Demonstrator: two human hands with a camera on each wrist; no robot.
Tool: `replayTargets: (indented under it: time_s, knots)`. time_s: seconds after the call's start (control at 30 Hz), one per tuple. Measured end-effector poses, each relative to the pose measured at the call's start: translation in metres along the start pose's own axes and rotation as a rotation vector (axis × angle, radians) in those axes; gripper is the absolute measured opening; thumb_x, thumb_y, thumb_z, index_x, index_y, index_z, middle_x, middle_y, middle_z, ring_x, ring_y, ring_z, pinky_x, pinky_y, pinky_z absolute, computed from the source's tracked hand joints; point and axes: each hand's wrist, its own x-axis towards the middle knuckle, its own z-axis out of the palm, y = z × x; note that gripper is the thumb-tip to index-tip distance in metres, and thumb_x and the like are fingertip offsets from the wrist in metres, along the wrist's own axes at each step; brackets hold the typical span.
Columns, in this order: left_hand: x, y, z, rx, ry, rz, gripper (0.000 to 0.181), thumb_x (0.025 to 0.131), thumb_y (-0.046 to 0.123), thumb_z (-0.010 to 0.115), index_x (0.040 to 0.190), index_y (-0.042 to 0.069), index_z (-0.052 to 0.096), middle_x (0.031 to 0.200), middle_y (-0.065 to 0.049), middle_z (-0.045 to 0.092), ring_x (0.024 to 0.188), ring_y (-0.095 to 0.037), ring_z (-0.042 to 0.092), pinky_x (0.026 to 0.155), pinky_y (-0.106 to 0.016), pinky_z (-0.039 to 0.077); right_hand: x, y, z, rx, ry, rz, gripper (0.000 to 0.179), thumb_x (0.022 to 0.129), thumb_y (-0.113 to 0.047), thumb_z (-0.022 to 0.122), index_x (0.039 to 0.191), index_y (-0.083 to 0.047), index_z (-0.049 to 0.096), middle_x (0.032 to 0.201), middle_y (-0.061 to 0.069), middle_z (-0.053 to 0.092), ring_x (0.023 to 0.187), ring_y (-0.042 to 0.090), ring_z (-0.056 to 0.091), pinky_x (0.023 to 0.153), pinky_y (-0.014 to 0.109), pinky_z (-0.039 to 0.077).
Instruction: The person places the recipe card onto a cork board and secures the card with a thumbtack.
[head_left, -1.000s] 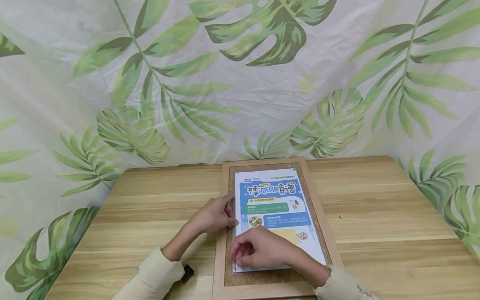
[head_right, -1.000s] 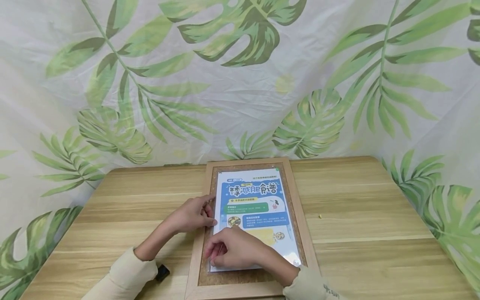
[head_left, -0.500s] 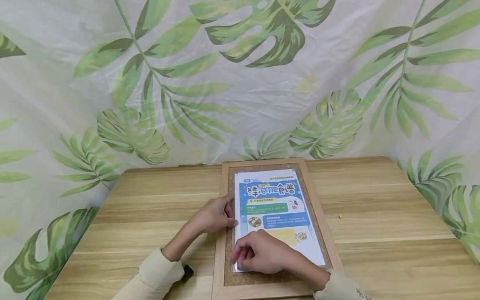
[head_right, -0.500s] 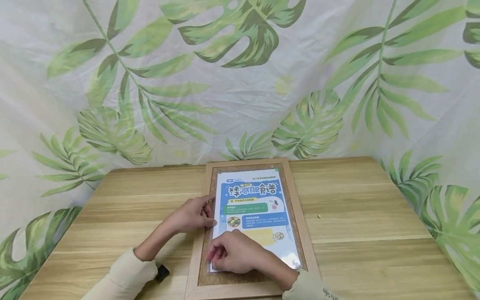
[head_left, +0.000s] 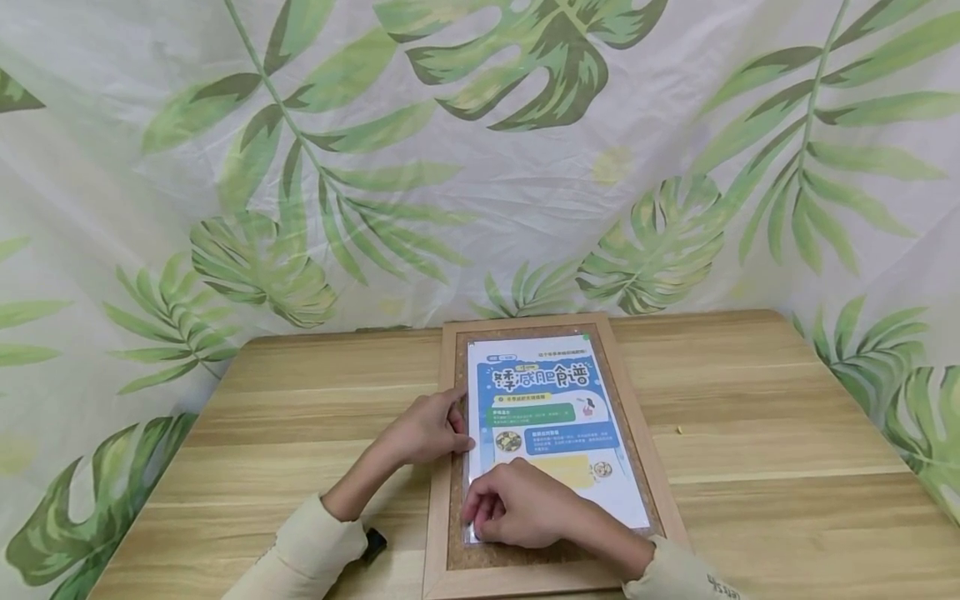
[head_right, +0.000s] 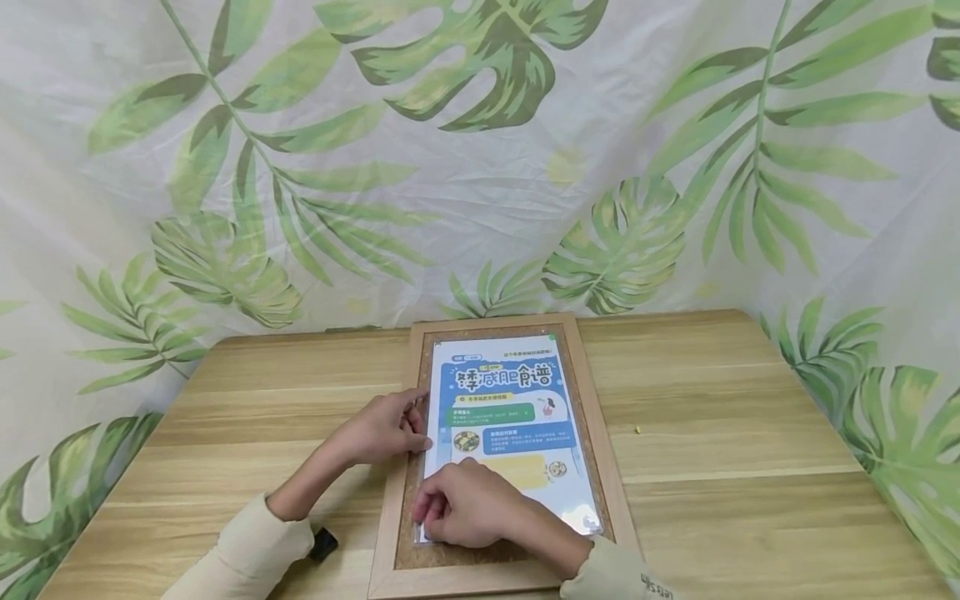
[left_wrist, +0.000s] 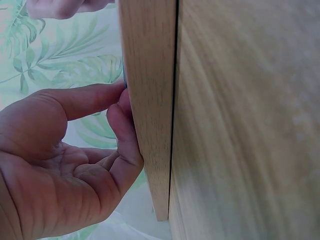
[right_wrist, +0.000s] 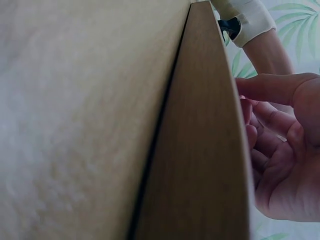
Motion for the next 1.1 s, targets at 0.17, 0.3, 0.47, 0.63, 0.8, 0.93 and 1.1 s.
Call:
replayTargets:
  time_s: [0.17, 0.3, 0.47, 0.63, 0.8, 0.93, 1.1]
  knots:
    - [-0.0001, 0.0004, -0.0006, -0.003, -0.004, 0.002, 0.091, 0.089, 0.003, 0.084, 0.163, -0.010, 0.033, 0.080, -0.003, 0.067, 0.067, -0.014, 0.058, 0.058, -0.025, 0.042, 0.0025, 0.0017, 0.0002, -0.029, 0.026, 0.009, 0.017, 0.088, 0.000, 0.077, 0.090, -0.017, 0.080, 0.073, -0.015, 0.069, 0.064, -0.005, 0.060, 0.065, 0.016, 0.052]
    - [0.0002, -0.0004, -0.0009, -0.003, -0.003, 0.012, 0.092, 0.089, 0.003, 0.084, 0.163, -0.010, 0.032, 0.080, -0.002, 0.067, 0.067, -0.013, 0.058, 0.058, -0.026, 0.042, 0.0036, 0.0027, -0.0007, -0.037, 0.041, 0.008, 0.017, 0.087, 0.000, 0.076, 0.090, -0.016, 0.081, 0.074, -0.015, 0.070, 0.066, -0.005, 0.060, 0.066, 0.016, 0.052]
    - [0.0006, -0.0017, -0.0007, -0.004, -0.006, 0.011, 0.091, 0.089, 0.003, 0.084, 0.163, -0.010, 0.032, 0.080, -0.003, 0.066, 0.067, -0.014, 0.057, 0.058, -0.026, 0.042, 0.0037, 0.0021, 0.0002, -0.033, 0.010, 0.001, 0.017, 0.087, -0.001, 0.077, 0.089, -0.018, 0.080, 0.073, -0.016, 0.070, 0.064, -0.006, 0.060, 0.064, 0.016, 0.052]
    - [0.0005, -0.0015, -0.0010, -0.010, -0.008, 0.006, 0.090, 0.090, 0.003, 0.084, 0.163, -0.010, 0.034, 0.080, -0.003, 0.066, 0.068, -0.014, 0.058, 0.059, -0.026, 0.042, 0.0033, -0.0004, 0.0019, -0.050, 0.009, 0.008, 0.018, 0.086, -0.001, 0.078, 0.088, -0.019, 0.080, 0.072, -0.018, 0.069, 0.062, -0.006, 0.059, 0.062, 0.016, 0.050]
    - [0.0004, -0.0006, -0.0017, -0.015, -0.008, 0.005, 0.091, 0.089, 0.003, 0.084, 0.163, -0.010, 0.033, 0.080, -0.003, 0.067, 0.068, -0.014, 0.058, 0.058, -0.026, 0.042, 0.0031, -0.0020, 0.0018, -0.078, 0.030, 0.020, 0.018, 0.085, -0.002, 0.078, 0.088, -0.020, 0.079, 0.071, -0.018, 0.068, 0.062, -0.007, 0.057, 0.062, 0.016, 0.049]
    - [0.0001, -0.0006, -0.0015, -0.016, -0.007, 0.005, 0.092, 0.089, 0.002, 0.084, 0.164, -0.009, 0.032, 0.080, -0.003, 0.066, 0.068, -0.014, 0.058, 0.058, -0.026, 0.042, 0.0028, -0.0022, 0.0021, -0.078, 0.033, 0.026, 0.018, 0.085, -0.003, 0.079, 0.088, -0.020, 0.079, 0.071, -0.019, 0.069, 0.062, -0.007, 0.058, 0.063, 0.016, 0.049]
    - [-0.0004, -0.0008, -0.0012, -0.009, -0.004, 0.008, 0.092, 0.089, 0.002, 0.084, 0.164, -0.009, 0.033, 0.079, -0.003, 0.066, 0.067, -0.014, 0.057, 0.058, -0.026, 0.041, 0.0027, -0.0022, 0.0033, -0.119, 0.061, 0.017, 0.017, 0.083, -0.005, 0.080, 0.087, -0.021, 0.079, 0.070, -0.019, 0.066, 0.061, -0.008, 0.055, 0.062, 0.015, 0.048]
